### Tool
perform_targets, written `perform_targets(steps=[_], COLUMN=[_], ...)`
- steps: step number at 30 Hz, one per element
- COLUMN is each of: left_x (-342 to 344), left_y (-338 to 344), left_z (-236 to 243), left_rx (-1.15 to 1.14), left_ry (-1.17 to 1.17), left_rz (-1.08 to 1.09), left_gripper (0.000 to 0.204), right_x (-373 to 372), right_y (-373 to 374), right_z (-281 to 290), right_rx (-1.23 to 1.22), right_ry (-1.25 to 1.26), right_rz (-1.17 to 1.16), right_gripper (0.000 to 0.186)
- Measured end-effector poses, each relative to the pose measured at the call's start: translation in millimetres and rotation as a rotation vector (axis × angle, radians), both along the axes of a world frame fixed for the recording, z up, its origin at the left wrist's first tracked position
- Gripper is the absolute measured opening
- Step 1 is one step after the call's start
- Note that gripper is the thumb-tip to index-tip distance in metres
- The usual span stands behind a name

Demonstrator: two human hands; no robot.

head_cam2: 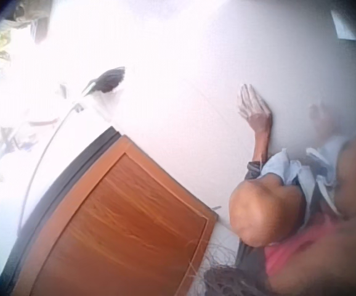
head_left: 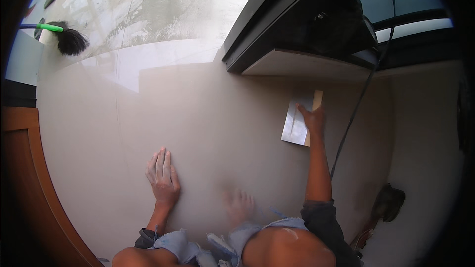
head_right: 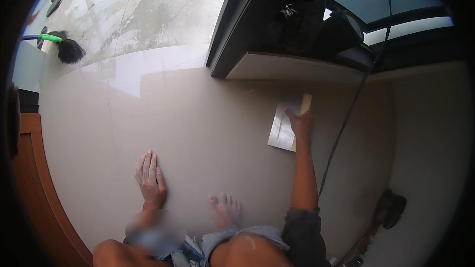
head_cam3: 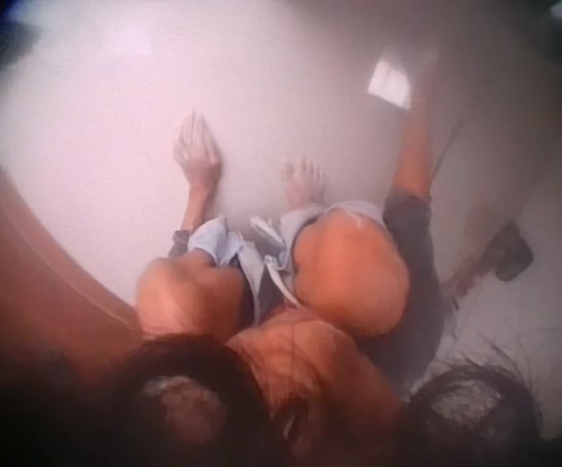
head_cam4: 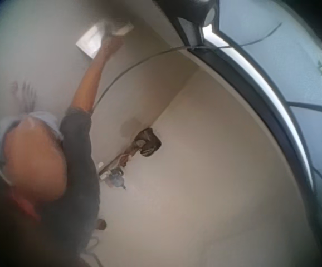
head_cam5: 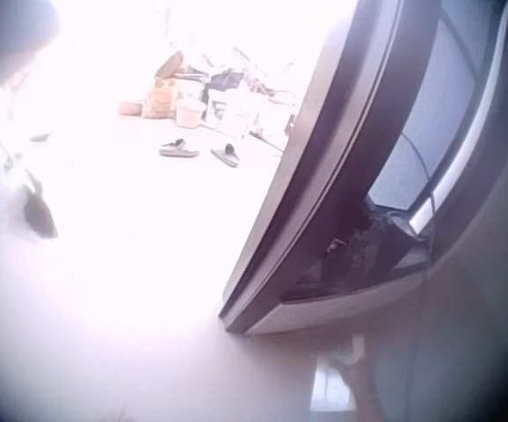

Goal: The person kneels on a tiled floor and uses a sanding block to sand the surface near a wooden cabinet and a black appliance. The person moves the block back and forth across the tiles, occasionally shifting position to reach different areas.

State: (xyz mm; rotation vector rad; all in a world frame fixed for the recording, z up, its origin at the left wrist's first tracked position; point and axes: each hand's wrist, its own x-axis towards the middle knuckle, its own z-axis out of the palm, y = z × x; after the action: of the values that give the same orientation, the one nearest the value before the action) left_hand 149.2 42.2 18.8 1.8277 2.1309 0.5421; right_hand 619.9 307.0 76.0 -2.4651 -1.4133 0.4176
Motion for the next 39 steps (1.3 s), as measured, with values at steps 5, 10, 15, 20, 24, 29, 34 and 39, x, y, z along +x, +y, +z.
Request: perform_targets(steps=[5,10,15,20,24,29,34,39], left_x=[-4.6,0.9,-0.1,-1.1,3.4,-0.7,3.2,3.8], left_y=[-3.2,-5.1,0.2,2.7,-3.2,2.4,1.6,1.8], left_z=[-3.6,-0.1,-11.0,-3.9,1.3,-5.6,-10.3,-8.0], left_rx=[-0.007,-0.016,0.005,0.004,-0.042,-0.003,-0.015,-0.005], left_ry=[0.032,0.014,0.052,0.030,0.060,0.073,0.082,0.099], left_rz=[-0.005,-0.008,-0.012,-0.008,-0.015,-0.025,-0.027,-0.054], left_gripper=[0.049,0.049,0.049,0.050,0.052,0.054,0.055,0.057], right_x=[26.2,20.9,57.5,46.4,64.1,68.9,68.7,89.6], right_y=[-22.4,6.8,14.8,46.0,24.9,40.5,38.2,40.2], right_z=[-32.8,-9.0,-21.2,-2.2,-1.0,-12.7,2.2,-4.5], right_rx=[0.198,-0.052,0.104,-0.225,0.004,-0.058,-0.029,-0.072], right_ry=[-0.138,0.060,0.049,0.187,0.182,0.121,0.169,0.068], right_rz=[0.079,-0.009,0.158,0.107,0.339,0.229,0.324,0.230], right_gripper=[0.101,0.112,0.110,0.103,0.101,0.097,0.093,0.084])
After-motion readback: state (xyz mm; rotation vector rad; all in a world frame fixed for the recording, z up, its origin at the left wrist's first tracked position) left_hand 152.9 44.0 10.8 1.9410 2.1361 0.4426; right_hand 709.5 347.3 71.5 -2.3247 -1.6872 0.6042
